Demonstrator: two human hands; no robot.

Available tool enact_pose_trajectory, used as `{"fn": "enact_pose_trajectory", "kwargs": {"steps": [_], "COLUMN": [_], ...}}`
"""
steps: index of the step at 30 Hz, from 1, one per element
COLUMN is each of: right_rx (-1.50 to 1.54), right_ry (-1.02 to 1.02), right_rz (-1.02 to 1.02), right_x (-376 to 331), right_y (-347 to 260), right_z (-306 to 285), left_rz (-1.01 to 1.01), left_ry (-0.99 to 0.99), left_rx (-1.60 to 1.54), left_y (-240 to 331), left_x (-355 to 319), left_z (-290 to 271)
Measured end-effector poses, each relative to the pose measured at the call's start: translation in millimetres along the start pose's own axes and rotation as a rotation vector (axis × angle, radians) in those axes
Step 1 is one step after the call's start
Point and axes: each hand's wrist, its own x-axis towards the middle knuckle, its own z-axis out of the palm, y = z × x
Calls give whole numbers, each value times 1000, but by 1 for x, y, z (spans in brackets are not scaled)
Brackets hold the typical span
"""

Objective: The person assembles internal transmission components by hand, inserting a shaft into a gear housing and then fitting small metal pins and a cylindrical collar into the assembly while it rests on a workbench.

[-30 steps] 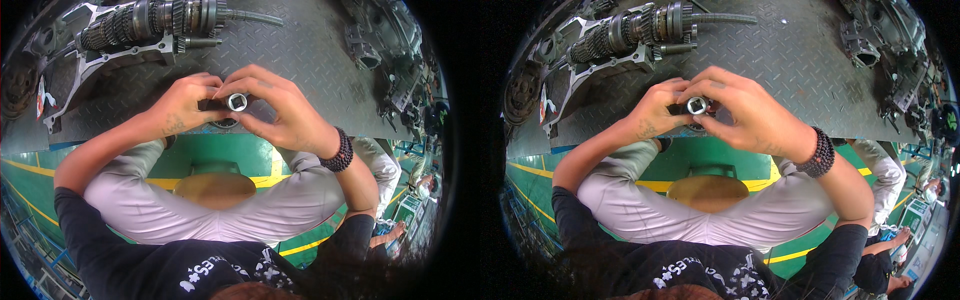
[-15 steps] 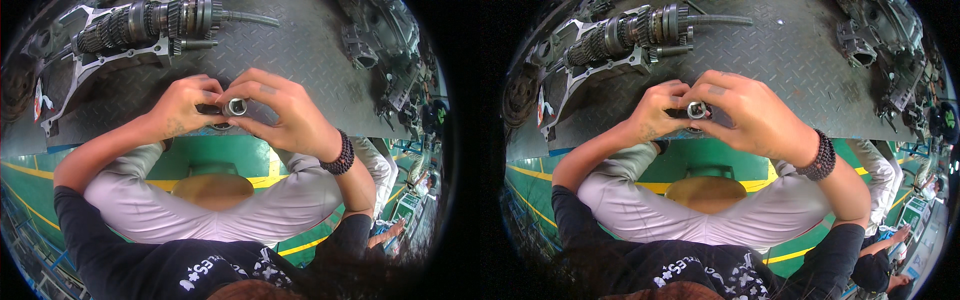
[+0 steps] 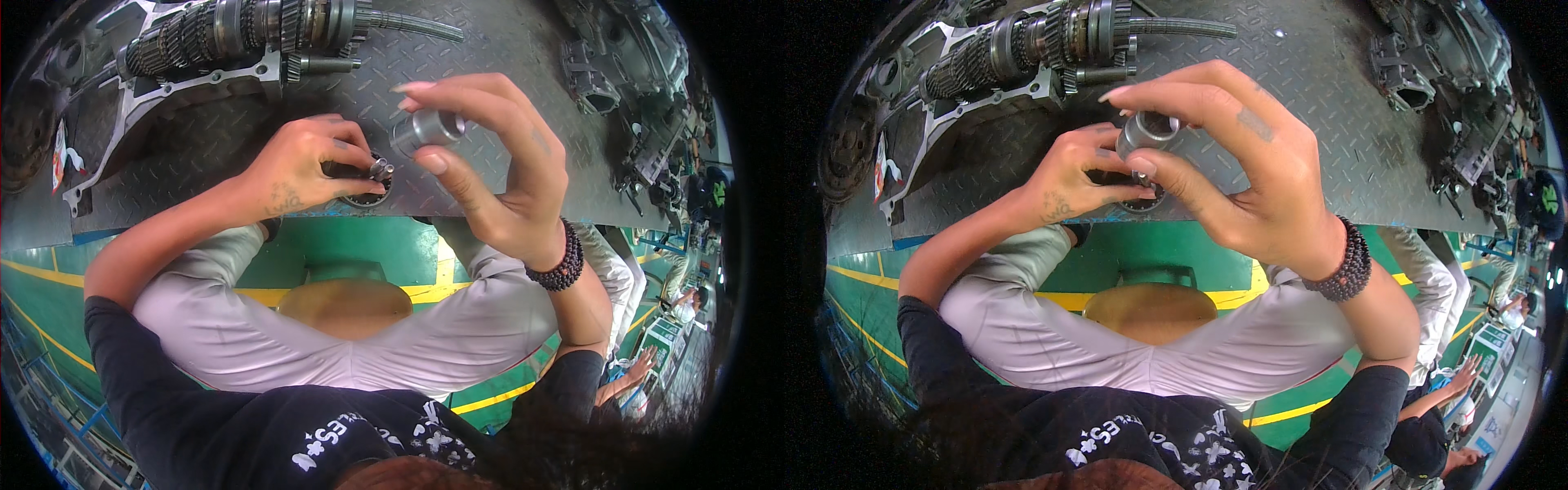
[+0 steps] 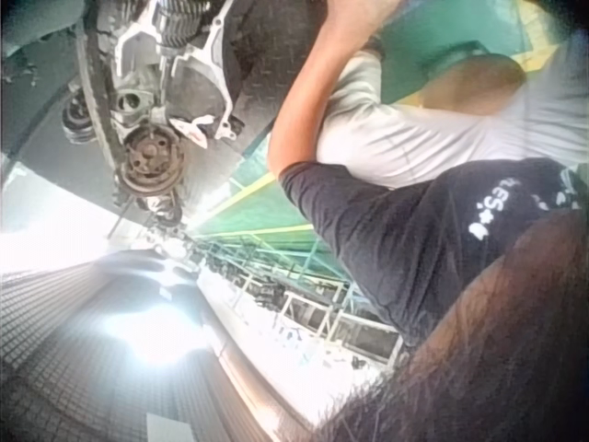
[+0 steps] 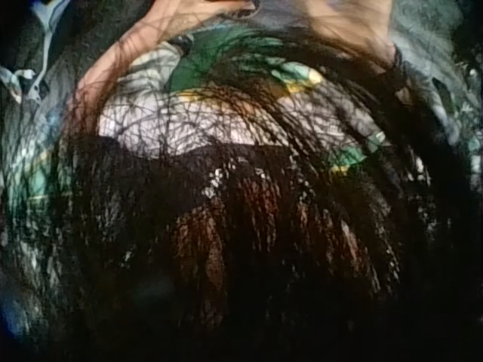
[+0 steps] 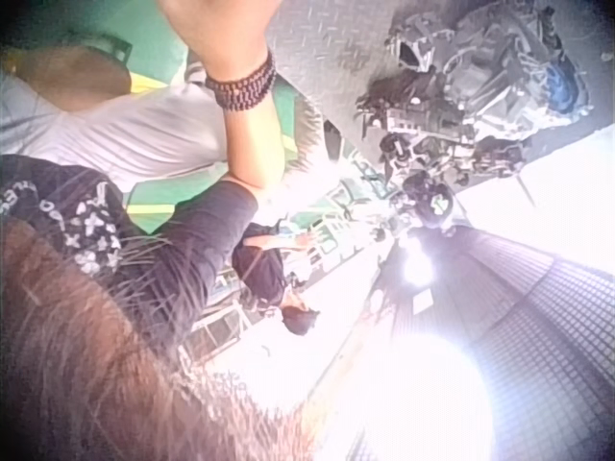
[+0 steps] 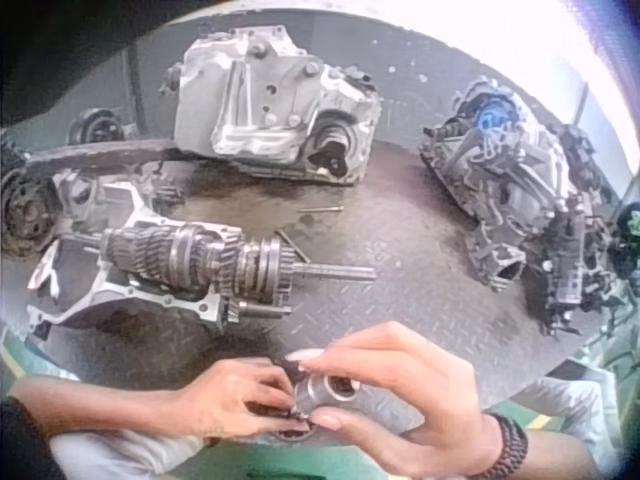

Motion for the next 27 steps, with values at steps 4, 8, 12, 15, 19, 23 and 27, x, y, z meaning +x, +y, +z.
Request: {"fn": "enact_pose_trajectory", "kwargs": {"steps": [4,8,12,15,19,23,27], "right_rx": [31,-35,-92,-74,-171,-167,-88], "right_ry": [-53,-235,-115,-81,-299,-228,-16], "right_rz": [45,121,-9,-29,75,71,53], "right_x": [-4,-11,-2,0,-9,-10,-5], "right_y": [1,5,-1,-5,-2,2,-2], "right_z": [8,20,12,12,20,21,18], "left_rz": [21,-12,4,-2,-28,-25,-48], "left_ry": [1,-25,16,-16,-24,21,-30], "left_rx": [12,-3,-17,-82,-40,-34,-66], "left_y": [-2,-2,-1,-5,-3,-2,2], "left_x": [0,-1,0,-2,-1,-2,0], "left_z": [0,-2,-3,-3,-4,-2,-3]}}
